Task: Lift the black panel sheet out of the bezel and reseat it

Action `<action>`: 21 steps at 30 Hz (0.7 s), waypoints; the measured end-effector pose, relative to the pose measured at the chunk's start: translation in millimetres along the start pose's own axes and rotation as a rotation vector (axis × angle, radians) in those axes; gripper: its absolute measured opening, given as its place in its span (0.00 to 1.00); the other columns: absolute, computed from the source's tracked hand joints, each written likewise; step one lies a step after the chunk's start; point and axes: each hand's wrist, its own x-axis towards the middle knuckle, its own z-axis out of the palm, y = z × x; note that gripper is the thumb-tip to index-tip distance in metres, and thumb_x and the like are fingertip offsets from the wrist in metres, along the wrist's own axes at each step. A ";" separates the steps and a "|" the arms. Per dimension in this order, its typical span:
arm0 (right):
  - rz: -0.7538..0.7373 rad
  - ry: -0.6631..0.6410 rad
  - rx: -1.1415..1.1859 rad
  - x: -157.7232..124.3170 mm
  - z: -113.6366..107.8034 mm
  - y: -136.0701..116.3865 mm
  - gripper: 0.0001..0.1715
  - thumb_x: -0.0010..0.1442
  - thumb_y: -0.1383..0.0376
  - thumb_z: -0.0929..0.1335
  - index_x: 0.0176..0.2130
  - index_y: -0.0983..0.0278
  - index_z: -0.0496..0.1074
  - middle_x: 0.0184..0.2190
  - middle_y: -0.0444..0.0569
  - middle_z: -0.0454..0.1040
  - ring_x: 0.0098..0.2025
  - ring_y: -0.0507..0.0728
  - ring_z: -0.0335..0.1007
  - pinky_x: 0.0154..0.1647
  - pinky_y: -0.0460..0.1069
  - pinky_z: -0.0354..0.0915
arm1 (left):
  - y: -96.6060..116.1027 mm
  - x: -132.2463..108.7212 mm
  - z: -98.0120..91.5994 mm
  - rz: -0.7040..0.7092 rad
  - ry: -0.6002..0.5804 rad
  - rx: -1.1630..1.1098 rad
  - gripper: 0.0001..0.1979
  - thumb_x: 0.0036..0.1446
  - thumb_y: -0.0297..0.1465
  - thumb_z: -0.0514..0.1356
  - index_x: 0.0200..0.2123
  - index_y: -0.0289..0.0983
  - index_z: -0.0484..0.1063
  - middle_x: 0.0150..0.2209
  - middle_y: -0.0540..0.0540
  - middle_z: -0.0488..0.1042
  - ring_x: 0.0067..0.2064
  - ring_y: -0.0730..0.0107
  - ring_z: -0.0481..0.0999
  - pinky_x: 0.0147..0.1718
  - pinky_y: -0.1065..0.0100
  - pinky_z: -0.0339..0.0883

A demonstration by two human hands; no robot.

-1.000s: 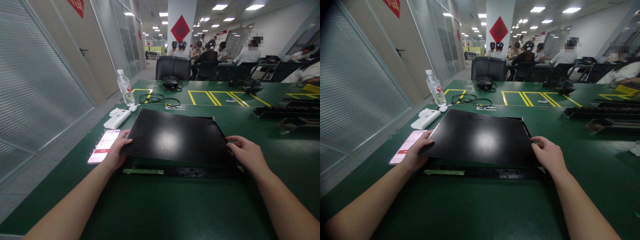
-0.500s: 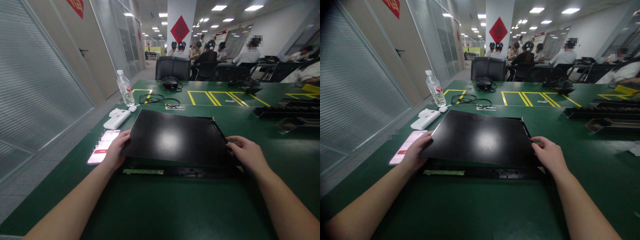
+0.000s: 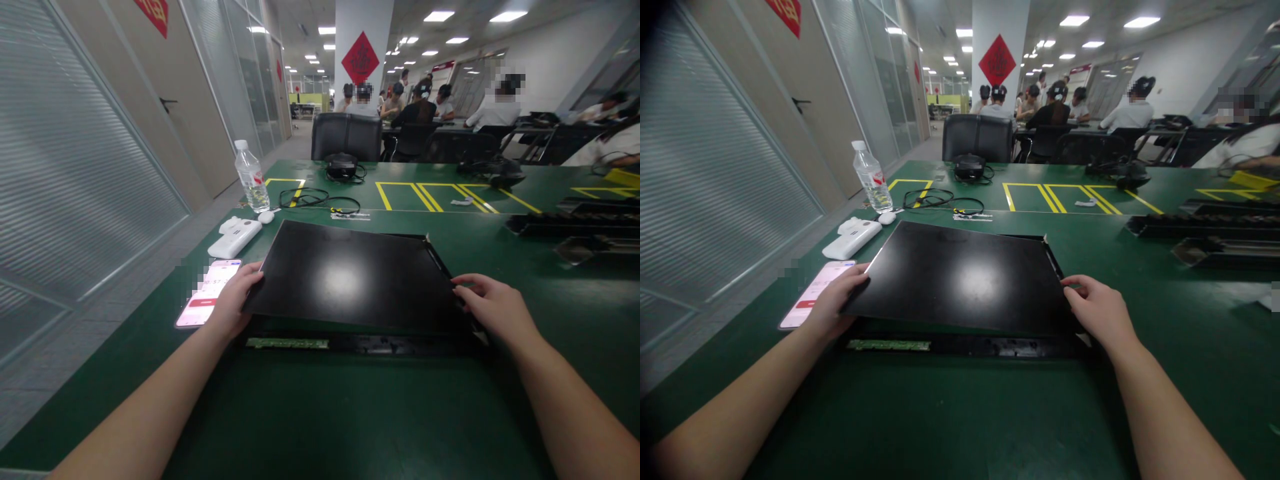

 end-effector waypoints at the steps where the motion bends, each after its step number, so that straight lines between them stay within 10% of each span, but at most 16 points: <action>1: -0.002 -0.001 -0.002 -0.1 -0.1 0.0 0.20 0.55 0.52 0.68 0.41 0.56 0.83 0.26 0.48 0.82 0.30 0.64 0.78 0.36 0.58 0.67 | 0.2 -0.4 0.2 0.000 -0.001 0.001 0.19 0.44 0.36 0.70 0.42 0.39 0.82 0.39 0.43 0.84 0.46 0.43 0.82 0.32 0.61 0.70; 21: -0.058 0.015 0.018 8.1 6.4 17.4 0.18 0.56 0.52 0.69 0.41 0.56 0.83 0.26 0.48 0.82 0.27 0.62 0.78 0.31 0.56 0.67 | 5.2 -4.7 4.3 -0.047 0.010 -0.033 0.16 0.46 0.33 0.67 0.41 0.40 0.81 0.36 0.45 0.83 0.43 0.48 0.82 0.31 0.64 0.71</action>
